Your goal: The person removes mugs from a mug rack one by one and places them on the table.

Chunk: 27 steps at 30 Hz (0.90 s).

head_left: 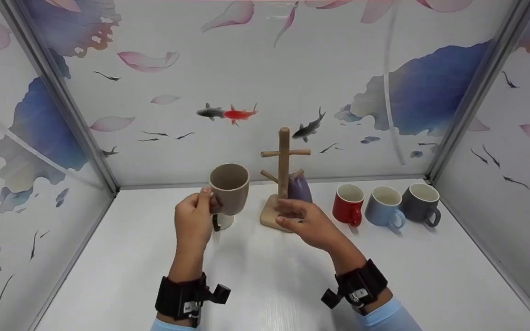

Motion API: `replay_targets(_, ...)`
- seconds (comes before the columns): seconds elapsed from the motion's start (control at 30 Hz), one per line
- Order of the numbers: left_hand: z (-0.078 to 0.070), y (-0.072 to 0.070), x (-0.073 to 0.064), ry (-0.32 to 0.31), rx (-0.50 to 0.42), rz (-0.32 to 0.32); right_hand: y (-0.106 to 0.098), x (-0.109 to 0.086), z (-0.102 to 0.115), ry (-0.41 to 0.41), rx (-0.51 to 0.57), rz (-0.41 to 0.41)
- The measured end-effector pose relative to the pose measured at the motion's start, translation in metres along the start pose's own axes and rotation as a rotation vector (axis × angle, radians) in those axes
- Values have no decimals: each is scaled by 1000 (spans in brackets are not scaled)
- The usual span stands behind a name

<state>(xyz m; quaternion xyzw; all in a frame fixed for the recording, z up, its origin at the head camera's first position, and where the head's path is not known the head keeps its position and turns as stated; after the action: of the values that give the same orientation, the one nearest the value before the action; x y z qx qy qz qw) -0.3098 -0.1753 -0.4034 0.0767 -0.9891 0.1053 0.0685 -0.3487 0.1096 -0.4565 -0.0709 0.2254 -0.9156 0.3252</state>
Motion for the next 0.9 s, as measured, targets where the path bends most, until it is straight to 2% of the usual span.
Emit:
replay_targets(0.27, 14, -40, 8, 0, -13, -178, 3, 1, -7, 6, 19, 28)
replay_targets(0.4, 29, -58, 11, -29, -27, -268, 3, 1, -8, -5, 22, 41)
replay_targets(0.53, 46, -73, 15, -63, -58, -328, 3, 2, -9, -6, 25, 47)
replay_targets(0.7, 71, -84, 21, -115, -82, -372, 4, 3, -11, -7, 20, 50)
replay_targets(0.9, 104, -84, 28, -174, -72, -377, 4, 4, -14, -2, 26, 49)
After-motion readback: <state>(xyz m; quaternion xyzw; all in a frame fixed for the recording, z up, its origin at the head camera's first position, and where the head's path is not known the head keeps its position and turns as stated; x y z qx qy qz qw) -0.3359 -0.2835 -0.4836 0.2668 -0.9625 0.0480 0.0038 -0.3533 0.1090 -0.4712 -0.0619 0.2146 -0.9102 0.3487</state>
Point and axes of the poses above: each hand's wrist, its own x-axis towards the middle knuckle, its own y-axis out of the palm, z = x × y, the point moved 6 cm from there along x, towards the middle knuckle, and after that the axes turned 15 degrees about z, right-handed, at the moved point
